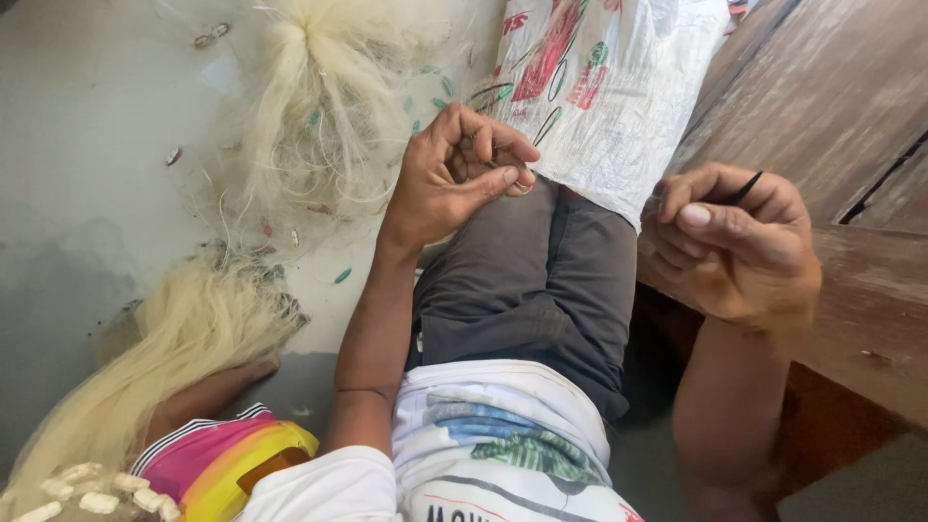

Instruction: Attaching small metal rings to the mesh of a fishing net by hand.

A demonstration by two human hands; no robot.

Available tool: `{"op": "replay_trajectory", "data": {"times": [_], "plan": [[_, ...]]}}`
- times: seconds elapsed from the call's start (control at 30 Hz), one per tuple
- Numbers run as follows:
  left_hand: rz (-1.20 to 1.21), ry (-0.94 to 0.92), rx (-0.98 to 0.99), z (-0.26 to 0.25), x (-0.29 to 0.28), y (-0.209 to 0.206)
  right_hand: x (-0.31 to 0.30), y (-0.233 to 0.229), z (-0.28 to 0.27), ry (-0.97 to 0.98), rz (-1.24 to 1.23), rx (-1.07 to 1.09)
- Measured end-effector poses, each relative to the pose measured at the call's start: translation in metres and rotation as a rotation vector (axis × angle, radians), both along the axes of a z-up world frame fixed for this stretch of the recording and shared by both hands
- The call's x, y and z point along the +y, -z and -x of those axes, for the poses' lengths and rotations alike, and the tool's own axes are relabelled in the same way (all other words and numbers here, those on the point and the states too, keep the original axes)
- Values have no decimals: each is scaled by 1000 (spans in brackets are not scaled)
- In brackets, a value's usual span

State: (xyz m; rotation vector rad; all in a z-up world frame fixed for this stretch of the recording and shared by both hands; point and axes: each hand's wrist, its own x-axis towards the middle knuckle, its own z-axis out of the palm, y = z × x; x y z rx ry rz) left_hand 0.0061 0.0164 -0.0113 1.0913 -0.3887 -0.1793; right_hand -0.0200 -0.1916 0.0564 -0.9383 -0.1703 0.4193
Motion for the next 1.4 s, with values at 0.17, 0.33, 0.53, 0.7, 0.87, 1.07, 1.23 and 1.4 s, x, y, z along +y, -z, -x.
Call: {"op": "replay_trajectory", "data": {"times": [0.17, 0.33, 0.53, 0.7, 0.87, 1.07, 1.23, 1.4], "plan": [[-1, -11, -16, -6, 0, -4, 3, 5, 15, -13, -156, 108], [-62, 9, -50, -7, -1, -8, 1, 11, 25, -12, -181, 135], [-103, -34, -65, -4, 0, -10, 2, 13, 31, -35, -178, 131], [-84, -10, -66, -5, 0, -7, 3, 19, 39, -53, -133, 130], [-106, -10, -73, -6, -3, -9, 0, 19, 33, -69, -251, 128], [-84, -14, -54, -7, -5, -4, 9, 12, 9, 49, -280, 54], [-103, -5, -18, -3, -7, -1, 11, 11, -9, -15, -299, -1], [-89, -45, -25, -5, -7, 4, 11, 11, -13, 145, -178, 35]]}}
